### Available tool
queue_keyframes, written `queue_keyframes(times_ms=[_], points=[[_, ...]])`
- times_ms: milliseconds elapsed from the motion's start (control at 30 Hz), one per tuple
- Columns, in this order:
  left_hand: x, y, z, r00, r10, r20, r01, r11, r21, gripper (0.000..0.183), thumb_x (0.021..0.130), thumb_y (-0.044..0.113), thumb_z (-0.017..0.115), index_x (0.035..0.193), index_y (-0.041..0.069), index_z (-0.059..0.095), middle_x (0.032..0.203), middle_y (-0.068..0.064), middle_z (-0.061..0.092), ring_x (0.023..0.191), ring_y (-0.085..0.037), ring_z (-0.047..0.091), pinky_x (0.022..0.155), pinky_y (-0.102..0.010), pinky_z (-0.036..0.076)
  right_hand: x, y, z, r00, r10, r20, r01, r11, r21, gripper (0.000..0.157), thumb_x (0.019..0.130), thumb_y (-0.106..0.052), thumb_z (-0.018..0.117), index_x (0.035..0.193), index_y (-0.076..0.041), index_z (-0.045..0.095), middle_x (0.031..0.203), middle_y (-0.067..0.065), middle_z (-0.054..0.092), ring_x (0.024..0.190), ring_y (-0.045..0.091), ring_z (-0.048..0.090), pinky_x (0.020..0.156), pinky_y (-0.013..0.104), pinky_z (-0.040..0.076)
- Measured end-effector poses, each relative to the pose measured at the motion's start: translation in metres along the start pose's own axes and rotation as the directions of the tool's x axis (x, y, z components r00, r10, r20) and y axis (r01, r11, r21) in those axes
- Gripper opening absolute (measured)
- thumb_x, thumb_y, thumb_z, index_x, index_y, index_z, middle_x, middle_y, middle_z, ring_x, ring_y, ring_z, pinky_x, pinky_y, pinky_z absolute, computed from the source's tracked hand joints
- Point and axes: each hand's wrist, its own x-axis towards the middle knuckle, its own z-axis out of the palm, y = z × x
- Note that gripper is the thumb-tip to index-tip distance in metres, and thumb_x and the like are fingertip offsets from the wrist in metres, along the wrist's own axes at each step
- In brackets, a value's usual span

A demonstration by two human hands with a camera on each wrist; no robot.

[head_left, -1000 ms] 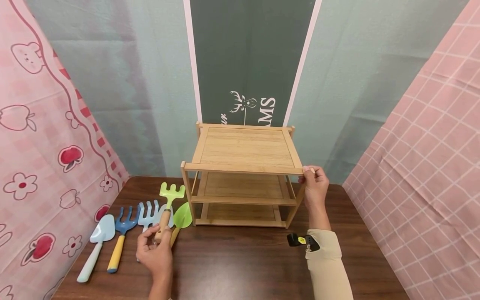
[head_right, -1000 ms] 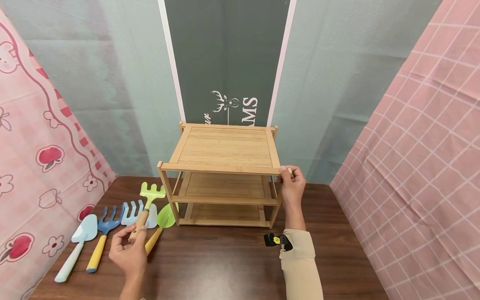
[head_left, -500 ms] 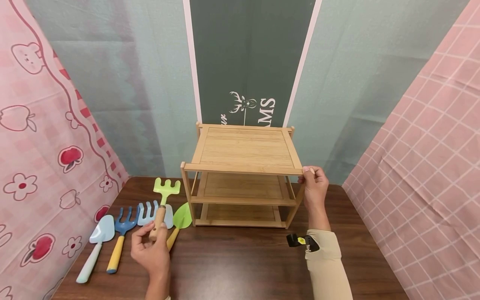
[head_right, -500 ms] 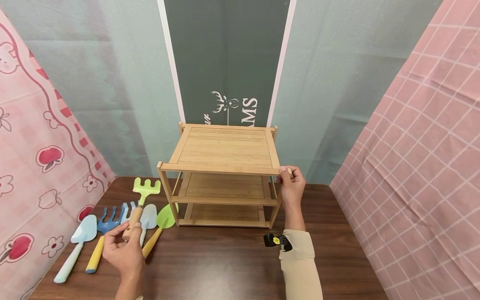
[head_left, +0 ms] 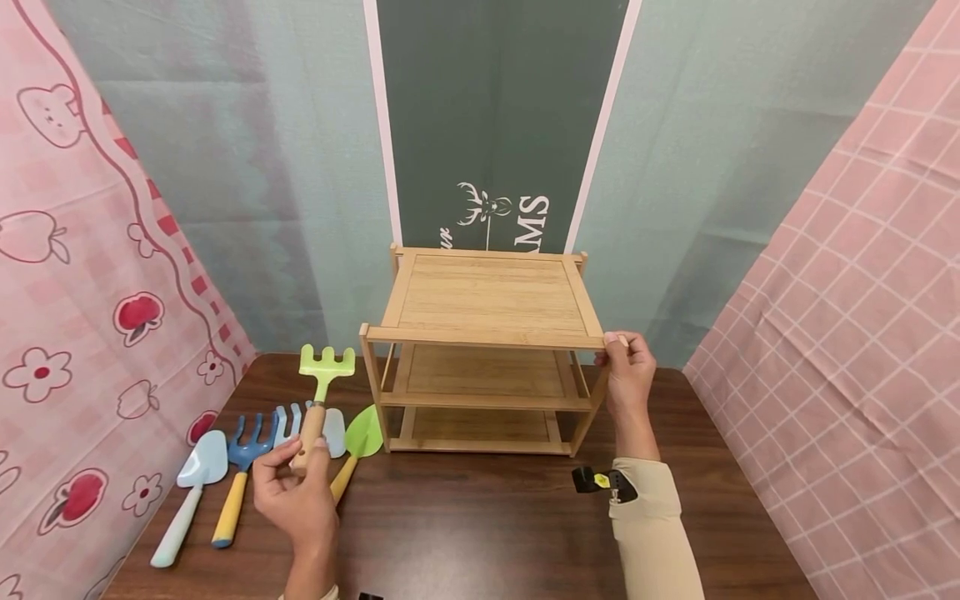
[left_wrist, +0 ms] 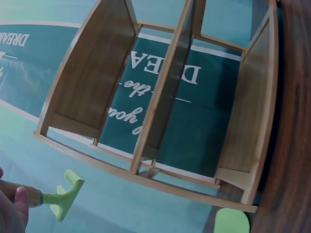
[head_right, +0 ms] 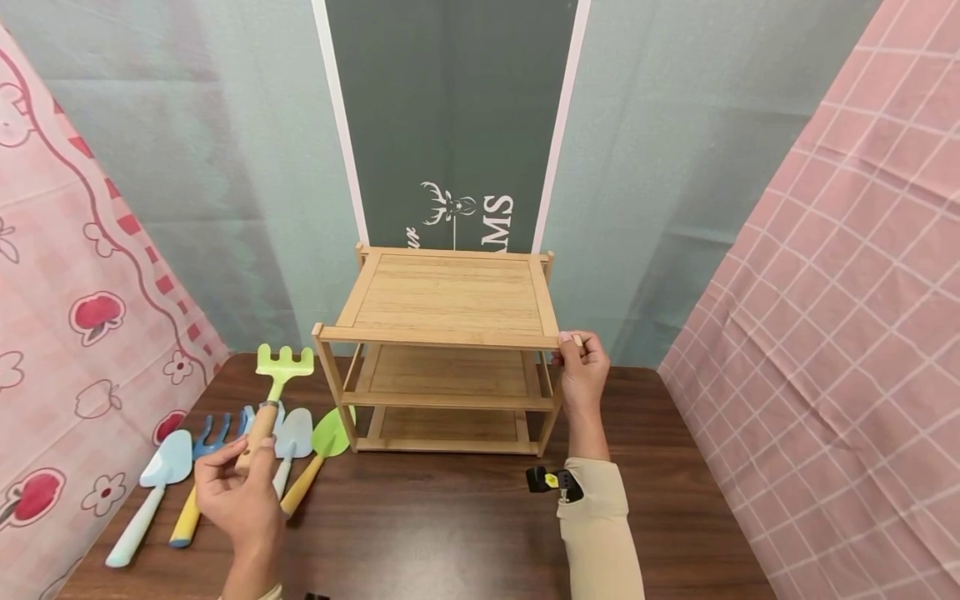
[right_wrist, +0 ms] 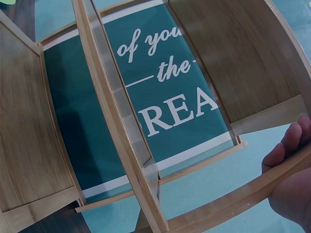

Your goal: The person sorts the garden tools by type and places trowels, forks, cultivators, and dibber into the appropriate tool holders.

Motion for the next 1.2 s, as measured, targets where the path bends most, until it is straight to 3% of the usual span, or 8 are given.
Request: queue_keyframes(times_ms=[233,633,1200], points=[[0.002,0.007,0.006,1.0,0.003,0.017,-0.002,0.999,-0.052,0.019,0.068,-0.025,0.059,0.083,-0.016,0.052,0.091,-0.023,0.055,0.076,-0.027,0.065,0.065,-0.027,0.054,0.001,0.0,0.002,1.0,0.003,0.004,-0.003,1.0,0.003,0.014,0.088,0.003,0.056,0.076,-0.003,0.057,0.065,0.005,0.052,0.053,0.013,0.05,0.051,0.022,0.044],[0.006,0.02,0.022,1.0,0.021,0.011,-0.019,0.988,-0.153,0.02,0.067,-0.027,0.056,0.083,-0.017,0.05,0.094,-0.026,0.048,0.087,-0.033,0.058,0.071,-0.037,0.052,0.002,-0.002,0.004,1.0,0.02,0.022,-0.02,1.0,-0.01,0.017,0.088,0.004,0.054,0.075,-0.006,0.057,0.07,0.005,0.05,0.052,0.013,0.05,0.052,0.022,0.044],[0.004,0.028,0.046,0.995,0.053,0.085,-0.037,0.982,-0.183,0.019,0.069,-0.025,0.055,0.085,-0.016,0.048,0.094,-0.027,0.048,0.09,-0.036,0.057,0.076,-0.04,0.051,0.002,-0.004,0.002,0.999,0.023,0.038,-0.022,0.999,-0.027,0.015,0.088,0.005,0.052,0.076,-0.003,0.056,0.07,0.005,0.051,0.053,0.014,0.05,0.052,0.024,0.045]])
